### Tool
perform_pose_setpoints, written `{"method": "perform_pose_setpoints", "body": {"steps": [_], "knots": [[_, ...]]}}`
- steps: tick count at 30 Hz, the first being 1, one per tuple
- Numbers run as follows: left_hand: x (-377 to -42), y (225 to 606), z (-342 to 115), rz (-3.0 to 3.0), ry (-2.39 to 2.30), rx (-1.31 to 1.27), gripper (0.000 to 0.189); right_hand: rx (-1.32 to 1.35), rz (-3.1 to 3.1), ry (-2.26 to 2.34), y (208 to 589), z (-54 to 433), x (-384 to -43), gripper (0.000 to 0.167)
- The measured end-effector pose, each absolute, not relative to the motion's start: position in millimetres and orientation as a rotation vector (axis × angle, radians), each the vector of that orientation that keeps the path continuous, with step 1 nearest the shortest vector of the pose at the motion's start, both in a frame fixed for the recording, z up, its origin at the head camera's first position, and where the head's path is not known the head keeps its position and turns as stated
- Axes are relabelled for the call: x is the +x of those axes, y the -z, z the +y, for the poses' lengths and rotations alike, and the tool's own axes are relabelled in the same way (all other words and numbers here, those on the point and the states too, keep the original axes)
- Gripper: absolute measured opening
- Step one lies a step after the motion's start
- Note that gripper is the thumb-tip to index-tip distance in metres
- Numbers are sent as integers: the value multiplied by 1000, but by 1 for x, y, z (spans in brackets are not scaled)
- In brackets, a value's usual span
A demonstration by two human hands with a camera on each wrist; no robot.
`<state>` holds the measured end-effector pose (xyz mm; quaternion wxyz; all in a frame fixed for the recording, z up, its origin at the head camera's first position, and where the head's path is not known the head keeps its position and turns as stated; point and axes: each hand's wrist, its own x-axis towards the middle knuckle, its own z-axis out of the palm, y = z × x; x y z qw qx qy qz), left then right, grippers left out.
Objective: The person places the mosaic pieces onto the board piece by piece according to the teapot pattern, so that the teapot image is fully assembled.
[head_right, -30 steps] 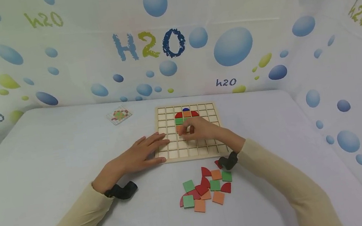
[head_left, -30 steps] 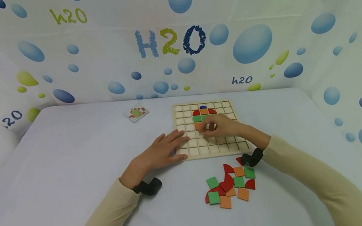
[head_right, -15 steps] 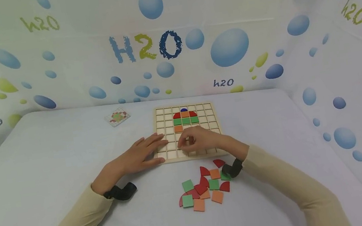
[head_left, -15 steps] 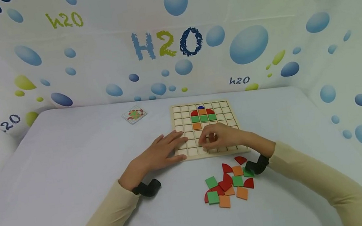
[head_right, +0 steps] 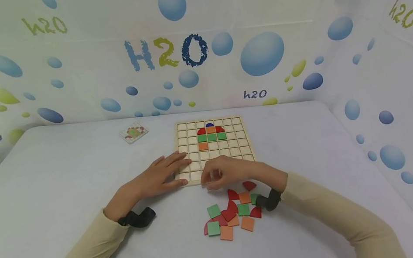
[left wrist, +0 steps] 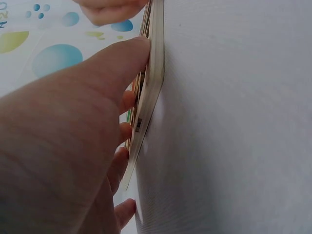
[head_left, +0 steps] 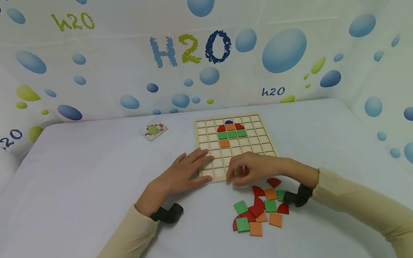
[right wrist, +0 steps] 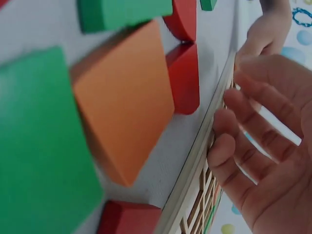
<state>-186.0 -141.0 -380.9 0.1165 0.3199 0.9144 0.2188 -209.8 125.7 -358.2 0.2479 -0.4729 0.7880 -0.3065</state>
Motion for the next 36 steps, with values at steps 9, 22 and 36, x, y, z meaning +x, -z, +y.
{"method": "perform_pose_setpoints", "body": {"steps": [9,22,36], "knots": [[-187,383,-142,2695,-629,952,62,-1465,1949,840,364,127,-205,15],[-186,381,-142,2704,-648,973,61,-1477,1848,761,364,127,-199,21],[-189,385,-142,2687,-633,941,62,-1446,1947,741,364,126,-197,32]]}}
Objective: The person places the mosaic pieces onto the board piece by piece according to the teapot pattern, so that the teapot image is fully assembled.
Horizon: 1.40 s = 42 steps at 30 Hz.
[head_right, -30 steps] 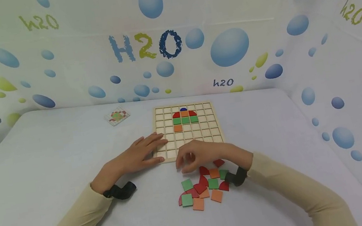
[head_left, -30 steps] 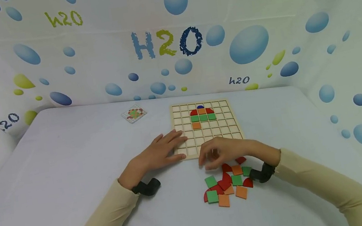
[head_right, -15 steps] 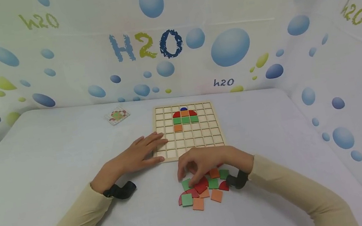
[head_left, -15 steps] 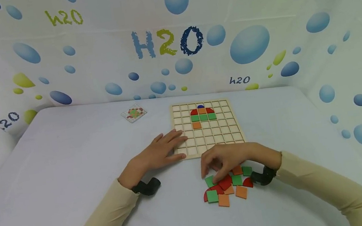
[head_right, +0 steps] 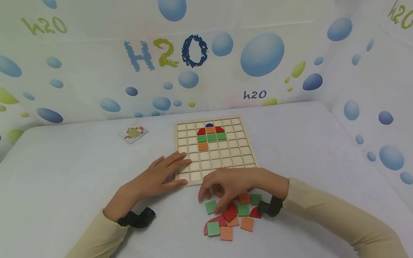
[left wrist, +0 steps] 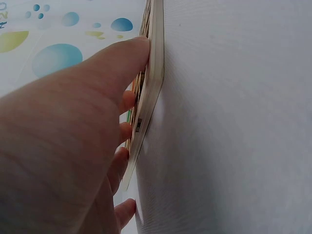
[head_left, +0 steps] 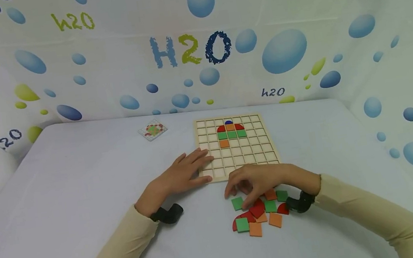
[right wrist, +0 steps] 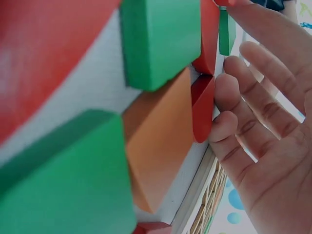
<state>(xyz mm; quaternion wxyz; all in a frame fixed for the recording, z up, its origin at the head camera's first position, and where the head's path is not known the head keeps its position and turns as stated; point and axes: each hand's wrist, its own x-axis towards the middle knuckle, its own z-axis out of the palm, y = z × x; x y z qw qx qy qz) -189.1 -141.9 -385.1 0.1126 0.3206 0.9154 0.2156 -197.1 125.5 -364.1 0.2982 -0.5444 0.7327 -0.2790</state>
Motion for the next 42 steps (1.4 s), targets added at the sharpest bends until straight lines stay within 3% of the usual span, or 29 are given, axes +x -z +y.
{"method": "perform_pose_setpoints", "body": {"steps": [9,20,42], "knots": [[-188,384,-140,2692,-632,940,62,-1487,1951,702,361,125,-198,24],[-186,385,-140,2703,-621,958,61,-1483,2001,666,355,126,-201,25],[-186,382,-141,2695,-627,960,61,-1361,2179,862,358,141,-239,26]]}}
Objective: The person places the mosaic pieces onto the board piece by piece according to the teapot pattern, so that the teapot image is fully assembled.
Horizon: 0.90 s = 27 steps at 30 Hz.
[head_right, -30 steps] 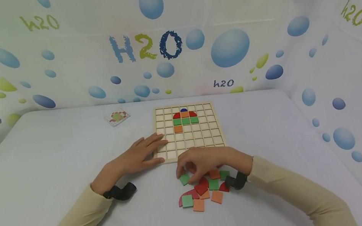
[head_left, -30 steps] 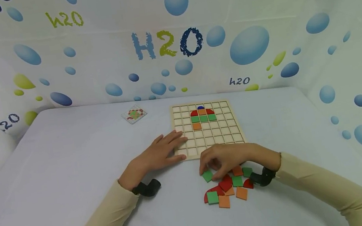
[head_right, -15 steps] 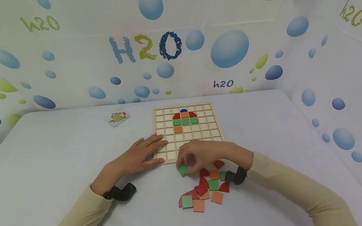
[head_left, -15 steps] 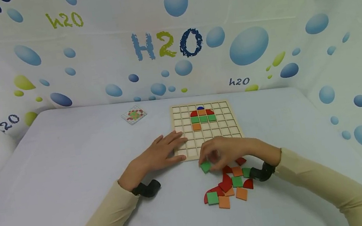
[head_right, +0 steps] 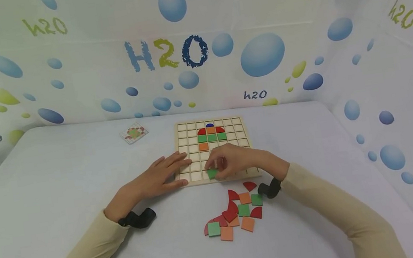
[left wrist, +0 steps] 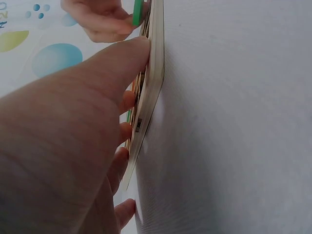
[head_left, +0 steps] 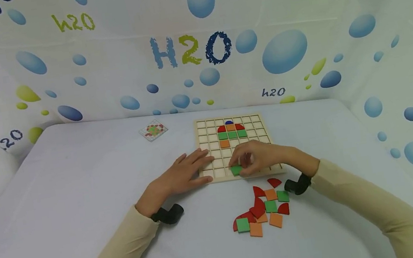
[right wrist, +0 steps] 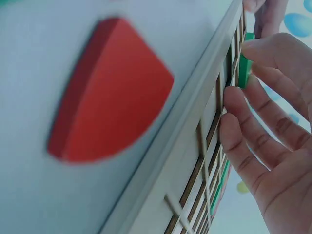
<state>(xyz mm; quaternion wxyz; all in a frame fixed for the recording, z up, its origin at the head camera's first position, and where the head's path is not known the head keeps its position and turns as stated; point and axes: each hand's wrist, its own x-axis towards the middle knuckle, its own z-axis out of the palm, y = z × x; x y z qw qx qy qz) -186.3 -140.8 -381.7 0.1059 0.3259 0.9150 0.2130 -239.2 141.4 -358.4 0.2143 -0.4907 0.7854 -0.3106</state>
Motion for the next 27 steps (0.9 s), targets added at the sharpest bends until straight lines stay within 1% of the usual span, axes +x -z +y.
{"method": "perform_pose_setpoints", "body": {"steps": [6,12,19,27], "knots": [[-185,379,-141,2691,-636,969,61,-1318,2241,869,362,146,-253,27],[-185,381,-141,2691,-644,972,60,-1344,2252,914,365,148,-264,23],[-185,379,-142,2683,-652,968,61,-1227,2347,899,362,147,-273,22],[-185,376,-141,2681,-648,962,60,-1178,2460,891,364,146,-281,18]]}}
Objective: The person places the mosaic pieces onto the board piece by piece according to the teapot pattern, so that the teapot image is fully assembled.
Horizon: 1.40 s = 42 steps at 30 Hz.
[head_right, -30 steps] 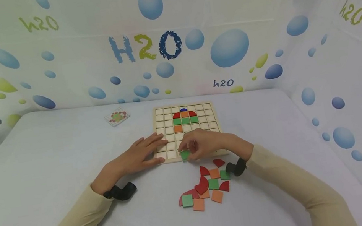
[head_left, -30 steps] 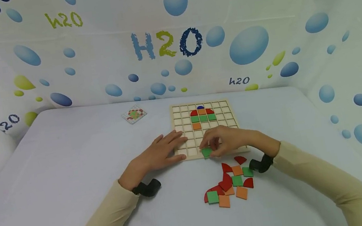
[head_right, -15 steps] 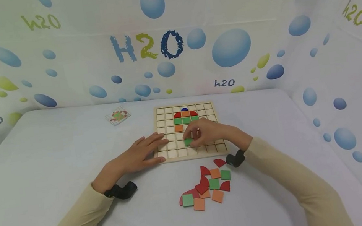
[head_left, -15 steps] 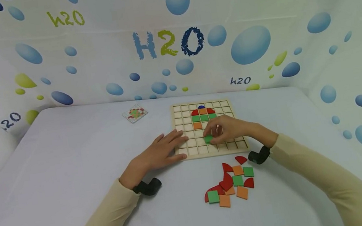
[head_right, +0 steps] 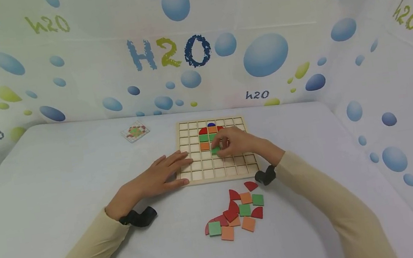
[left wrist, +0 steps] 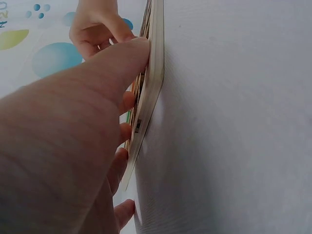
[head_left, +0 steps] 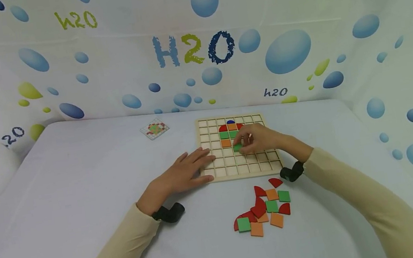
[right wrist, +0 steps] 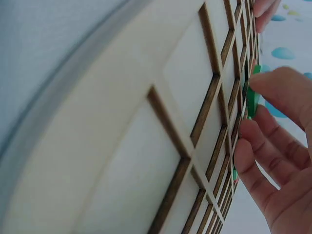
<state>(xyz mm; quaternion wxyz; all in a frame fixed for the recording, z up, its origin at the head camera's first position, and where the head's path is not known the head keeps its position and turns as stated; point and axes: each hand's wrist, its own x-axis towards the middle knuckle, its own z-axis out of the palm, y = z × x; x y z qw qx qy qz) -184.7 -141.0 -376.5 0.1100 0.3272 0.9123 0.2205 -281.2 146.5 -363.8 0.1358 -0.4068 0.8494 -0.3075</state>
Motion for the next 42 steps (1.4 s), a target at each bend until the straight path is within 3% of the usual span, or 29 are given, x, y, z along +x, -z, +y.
{"method": "perform_pose_setpoints", "body": {"steps": [17,31,42], "knots": [[-186,376,-141,2675,-645,959,61,-1014,2565,919,364,142,-284,5],[-185,377,-142,2683,-642,958,61,-1130,2555,944,367,143,-274,15],[-186,379,-141,2685,-637,959,61,-1178,2452,935,366,141,-256,10]]}}
